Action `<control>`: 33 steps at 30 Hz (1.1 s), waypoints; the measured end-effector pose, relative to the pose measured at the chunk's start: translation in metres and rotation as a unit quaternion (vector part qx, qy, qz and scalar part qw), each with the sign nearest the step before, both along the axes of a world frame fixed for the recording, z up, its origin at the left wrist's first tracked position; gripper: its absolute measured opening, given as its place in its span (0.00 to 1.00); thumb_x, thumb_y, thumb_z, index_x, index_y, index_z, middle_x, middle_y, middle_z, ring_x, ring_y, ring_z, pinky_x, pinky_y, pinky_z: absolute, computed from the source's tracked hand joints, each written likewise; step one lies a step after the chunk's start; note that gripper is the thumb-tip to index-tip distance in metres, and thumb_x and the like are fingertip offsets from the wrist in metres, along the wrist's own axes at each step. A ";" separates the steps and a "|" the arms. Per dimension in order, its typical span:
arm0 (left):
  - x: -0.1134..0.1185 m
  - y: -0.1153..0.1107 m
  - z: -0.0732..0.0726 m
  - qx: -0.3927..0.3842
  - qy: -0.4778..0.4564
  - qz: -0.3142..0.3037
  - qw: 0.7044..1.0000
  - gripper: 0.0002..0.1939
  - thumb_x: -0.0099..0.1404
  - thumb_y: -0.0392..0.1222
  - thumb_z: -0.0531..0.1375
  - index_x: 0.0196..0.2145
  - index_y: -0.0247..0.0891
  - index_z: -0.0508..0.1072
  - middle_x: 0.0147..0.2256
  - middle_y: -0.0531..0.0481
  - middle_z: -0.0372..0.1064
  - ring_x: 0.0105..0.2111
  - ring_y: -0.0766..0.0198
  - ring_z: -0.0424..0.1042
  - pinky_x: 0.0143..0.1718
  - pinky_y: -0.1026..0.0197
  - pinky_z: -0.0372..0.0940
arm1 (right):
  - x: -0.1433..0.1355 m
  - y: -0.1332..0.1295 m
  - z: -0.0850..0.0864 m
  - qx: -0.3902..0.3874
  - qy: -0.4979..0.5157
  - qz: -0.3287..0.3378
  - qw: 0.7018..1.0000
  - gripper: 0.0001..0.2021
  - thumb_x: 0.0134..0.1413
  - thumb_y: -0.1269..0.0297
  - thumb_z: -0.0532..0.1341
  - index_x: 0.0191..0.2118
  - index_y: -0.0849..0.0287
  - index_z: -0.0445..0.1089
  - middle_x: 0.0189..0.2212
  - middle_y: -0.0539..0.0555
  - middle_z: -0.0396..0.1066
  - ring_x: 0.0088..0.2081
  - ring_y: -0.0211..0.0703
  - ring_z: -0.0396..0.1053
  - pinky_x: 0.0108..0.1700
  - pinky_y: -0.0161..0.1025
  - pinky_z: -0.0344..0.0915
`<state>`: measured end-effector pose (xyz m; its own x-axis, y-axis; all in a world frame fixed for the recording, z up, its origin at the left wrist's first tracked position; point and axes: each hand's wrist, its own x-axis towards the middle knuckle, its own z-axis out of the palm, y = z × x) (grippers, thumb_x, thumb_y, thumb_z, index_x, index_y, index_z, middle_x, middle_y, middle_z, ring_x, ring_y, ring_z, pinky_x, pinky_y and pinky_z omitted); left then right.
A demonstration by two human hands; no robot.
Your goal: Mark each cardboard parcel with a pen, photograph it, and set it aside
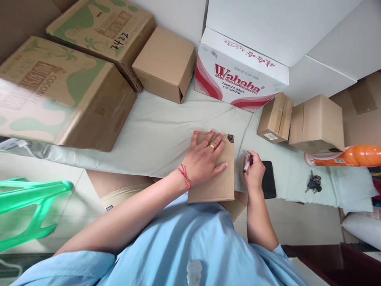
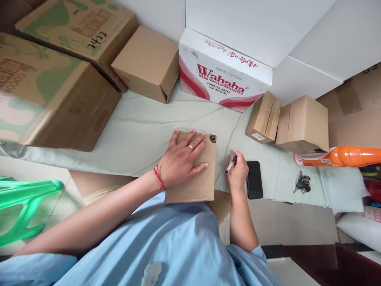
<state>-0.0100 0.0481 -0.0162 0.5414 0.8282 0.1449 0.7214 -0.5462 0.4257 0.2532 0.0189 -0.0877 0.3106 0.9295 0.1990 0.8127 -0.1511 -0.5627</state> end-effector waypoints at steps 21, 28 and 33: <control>-0.017 -0.002 -0.006 0.031 -0.027 0.019 0.999 0.26 0.77 0.50 0.56 0.66 0.36 0.73 0.72 0.31 0.63 0.75 0.34 0.59 0.75 0.24 0.50 | 0.086 -0.130 -0.021 -0.195 -0.135 -0.172 0.956 0.46 0.57 0.33 0.64 0.67 0.70 0.69 0.57 0.79 0.69 0.59 0.77 0.66 0.62 0.67 0.64; -0.030 -0.043 0.009 0.049 -0.111 -0.048 0.991 0.24 0.77 0.40 0.60 0.68 0.40 0.67 0.74 0.31 0.59 0.76 0.41 0.58 0.72 0.36 0.64 | 0.083 -0.114 -0.026 -0.189 -0.105 -0.182 0.959 0.47 0.48 0.38 0.72 0.64 0.73 0.67 0.56 0.79 0.67 0.62 0.77 0.63 0.66 0.66 0.59; -0.018 -0.065 -0.001 0.064 -0.075 -0.086 0.991 0.17 0.77 0.40 0.59 0.60 0.39 0.77 0.66 0.36 0.73 0.70 0.43 0.69 0.73 0.36 0.62 | 0.082 -0.110 -0.028 -0.160 -0.082 -0.195 0.964 0.43 0.44 0.40 0.72 0.59 0.68 0.69 0.55 0.76 0.69 0.63 0.76 0.62 0.68 0.67 0.58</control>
